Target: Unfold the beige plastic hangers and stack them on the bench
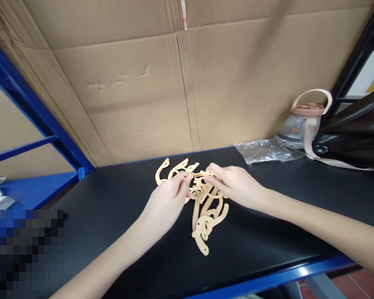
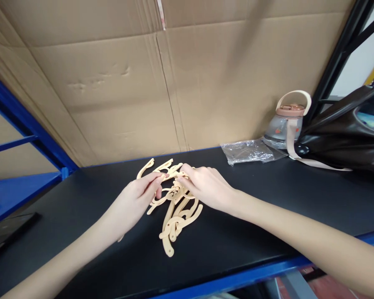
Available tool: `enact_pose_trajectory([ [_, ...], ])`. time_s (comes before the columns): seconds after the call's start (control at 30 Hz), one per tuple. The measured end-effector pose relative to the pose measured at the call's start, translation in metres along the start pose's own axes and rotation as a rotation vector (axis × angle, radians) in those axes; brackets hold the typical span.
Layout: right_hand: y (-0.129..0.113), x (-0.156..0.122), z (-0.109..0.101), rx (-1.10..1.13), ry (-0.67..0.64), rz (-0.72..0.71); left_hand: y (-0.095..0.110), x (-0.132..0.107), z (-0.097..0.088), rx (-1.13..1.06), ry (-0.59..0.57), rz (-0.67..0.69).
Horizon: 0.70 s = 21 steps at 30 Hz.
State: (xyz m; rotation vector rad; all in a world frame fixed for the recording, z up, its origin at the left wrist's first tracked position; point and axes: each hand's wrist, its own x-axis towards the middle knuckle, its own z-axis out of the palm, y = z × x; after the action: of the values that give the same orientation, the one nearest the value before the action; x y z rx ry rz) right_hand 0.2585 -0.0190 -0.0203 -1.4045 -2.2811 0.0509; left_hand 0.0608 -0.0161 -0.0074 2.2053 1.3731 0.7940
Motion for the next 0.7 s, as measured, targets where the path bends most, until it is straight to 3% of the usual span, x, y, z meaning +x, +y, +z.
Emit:
enact_pose_trajectory([
  [0.1,0.006,0.001,0.001,-0.017,0.024,-0.025,-0.010,0.010,0.003,-0.261,-0.055,-0.139],
  [0.2,0.013,0.003,0.005,-0.005,0.055,-0.040,-0.012,0.016,0.007,-0.452,-0.024,-0.267],
  [0.37,0.024,0.010,0.013,0.131,0.090,0.051,-0.022,0.020,0.015,-0.591,0.062,-0.261],
  [0.53,0.030,0.012,0.022,0.317,0.067,0.108,-0.038,0.024,0.023,-0.207,-0.008,-0.104],
  [0.7,0.029,0.010,0.022,0.082,0.159,0.015,-0.042,0.030,0.008,0.277,0.107,0.055],
])
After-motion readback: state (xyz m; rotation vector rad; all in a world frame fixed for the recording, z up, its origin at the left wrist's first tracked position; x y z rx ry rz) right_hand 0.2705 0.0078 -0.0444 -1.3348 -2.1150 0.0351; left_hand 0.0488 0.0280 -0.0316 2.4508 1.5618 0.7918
